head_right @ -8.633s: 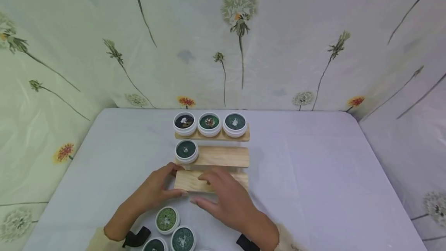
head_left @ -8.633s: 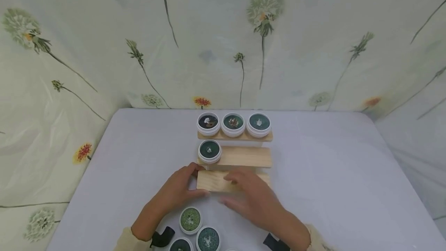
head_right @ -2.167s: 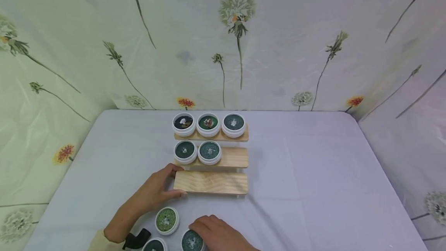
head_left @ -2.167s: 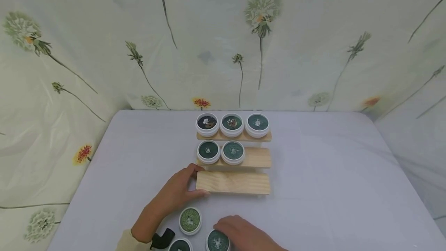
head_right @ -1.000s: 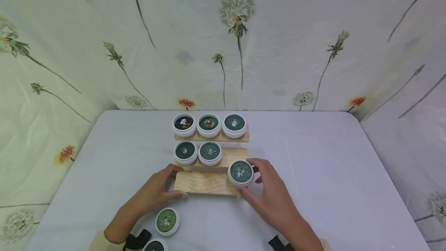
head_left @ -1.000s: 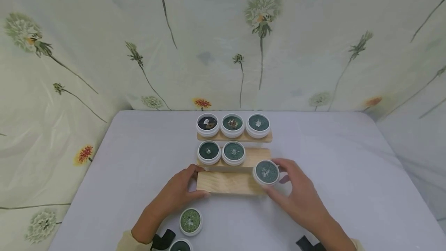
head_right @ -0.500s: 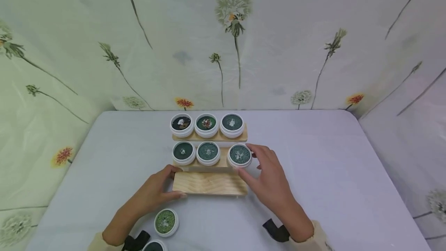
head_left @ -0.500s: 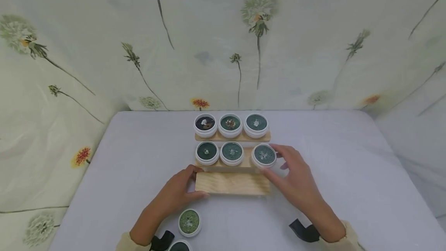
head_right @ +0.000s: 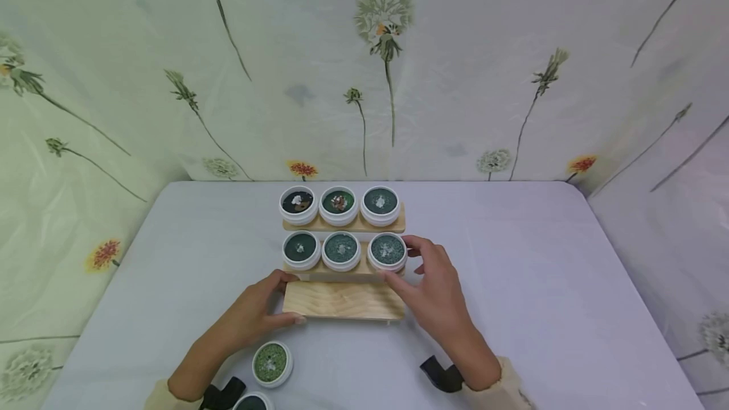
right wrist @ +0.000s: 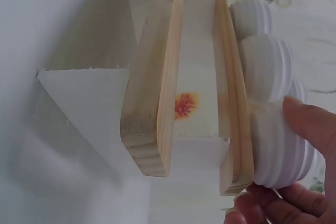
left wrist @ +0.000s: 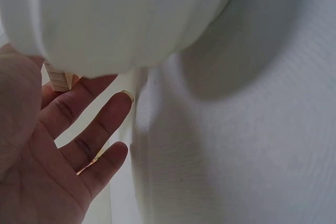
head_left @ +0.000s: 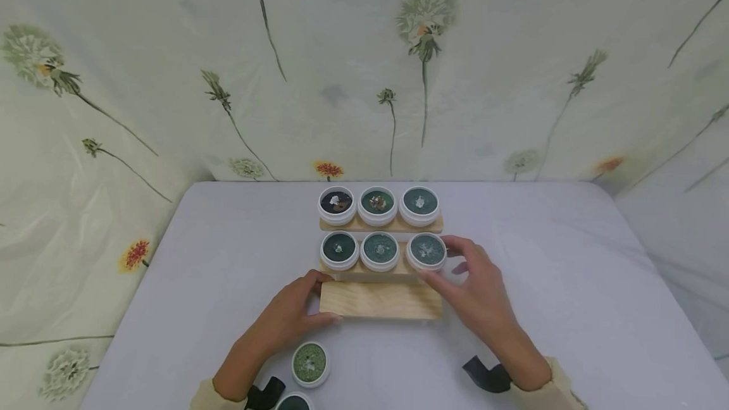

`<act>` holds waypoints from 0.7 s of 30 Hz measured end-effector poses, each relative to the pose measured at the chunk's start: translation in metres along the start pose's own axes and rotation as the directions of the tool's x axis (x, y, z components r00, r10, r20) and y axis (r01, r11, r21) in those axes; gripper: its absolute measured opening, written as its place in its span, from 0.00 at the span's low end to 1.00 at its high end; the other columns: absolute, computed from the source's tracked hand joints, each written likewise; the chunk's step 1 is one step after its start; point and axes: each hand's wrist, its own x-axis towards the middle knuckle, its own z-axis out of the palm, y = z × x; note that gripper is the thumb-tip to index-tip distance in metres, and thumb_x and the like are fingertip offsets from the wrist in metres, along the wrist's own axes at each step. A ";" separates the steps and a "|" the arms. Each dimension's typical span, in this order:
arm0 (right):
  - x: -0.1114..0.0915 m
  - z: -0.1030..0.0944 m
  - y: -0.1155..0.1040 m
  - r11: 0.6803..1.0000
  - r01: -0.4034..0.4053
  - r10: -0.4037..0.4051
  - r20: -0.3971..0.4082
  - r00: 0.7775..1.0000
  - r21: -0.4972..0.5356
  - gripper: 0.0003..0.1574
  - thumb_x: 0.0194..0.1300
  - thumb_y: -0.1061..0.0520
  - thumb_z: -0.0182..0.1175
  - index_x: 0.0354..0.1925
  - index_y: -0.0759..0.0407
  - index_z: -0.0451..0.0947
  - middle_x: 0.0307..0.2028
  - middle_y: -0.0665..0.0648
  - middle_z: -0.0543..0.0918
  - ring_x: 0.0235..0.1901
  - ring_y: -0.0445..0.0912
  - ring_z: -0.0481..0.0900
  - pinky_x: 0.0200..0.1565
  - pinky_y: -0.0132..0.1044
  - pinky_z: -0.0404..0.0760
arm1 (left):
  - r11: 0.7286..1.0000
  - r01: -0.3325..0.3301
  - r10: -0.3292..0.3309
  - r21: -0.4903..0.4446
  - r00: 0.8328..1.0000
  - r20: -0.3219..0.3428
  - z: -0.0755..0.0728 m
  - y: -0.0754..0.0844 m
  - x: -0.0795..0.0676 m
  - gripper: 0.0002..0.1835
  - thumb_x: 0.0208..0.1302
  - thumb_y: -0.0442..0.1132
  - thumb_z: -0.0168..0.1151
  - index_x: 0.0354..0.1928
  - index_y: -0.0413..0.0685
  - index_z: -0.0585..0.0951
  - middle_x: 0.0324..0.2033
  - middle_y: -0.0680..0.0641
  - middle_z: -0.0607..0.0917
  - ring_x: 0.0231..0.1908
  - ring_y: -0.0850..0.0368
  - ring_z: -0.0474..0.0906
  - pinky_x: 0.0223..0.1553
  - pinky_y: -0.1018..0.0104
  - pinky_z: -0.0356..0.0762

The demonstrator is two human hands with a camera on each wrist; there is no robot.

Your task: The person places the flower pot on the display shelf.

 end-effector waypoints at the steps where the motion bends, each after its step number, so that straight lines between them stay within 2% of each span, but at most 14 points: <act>1: 0.000 0.001 0.000 1.000 -0.001 0.001 -0.003 1.000 0.000 0.43 0.59 0.46 0.80 0.65 0.58 0.74 0.54 0.57 0.82 0.49 0.48 0.78 0.44 0.47 0.79 | 1.000 0.001 -0.001 -0.001 1.000 0.000 0.000 0.000 0.000 0.34 0.56 0.56 0.80 0.60 0.56 0.74 0.46 0.60 0.81 0.48 0.61 0.77 0.57 0.51 0.77; 8: 0.000 0.004 0.000 1.000 0.005 -0.005 -0.028 1.000 0.001 0.42 0.56 0.49 0.82 0.63 0.59 0.75 0.52 0.58 0.81 0.44 0.48 0.77 0.42 0.47 0.78 | 1.000 -0.002 0.002 -0.006 1.000 -0.001 -0.001 0.001 0.000 0.34 0.56 0.57 0.80 0.60 0.57 0.74 0.47 0.59 0.82 0.49 0.60 0.77 0.58 0.50 0.76; 21: -0.002 0.006 0.001 1.000 0.025 -0.025 -0.038 0.999 -0.015 0.44 0.55 0.49 0.82 0.64 0.58 0.75 0.51 0.58 0.80 0.43 0.49 0.77 0.41 0.46 0.77 | 1.000 -0.010 0.010 -0.009 1.000 -0.003 -0.001 0.001 -0.001 0.33 0.57 0.55 0.80 0.60 0.57 0.74 0.47 0.60 0.82 0.49 0.60 0.77 0.59 0.50 0.76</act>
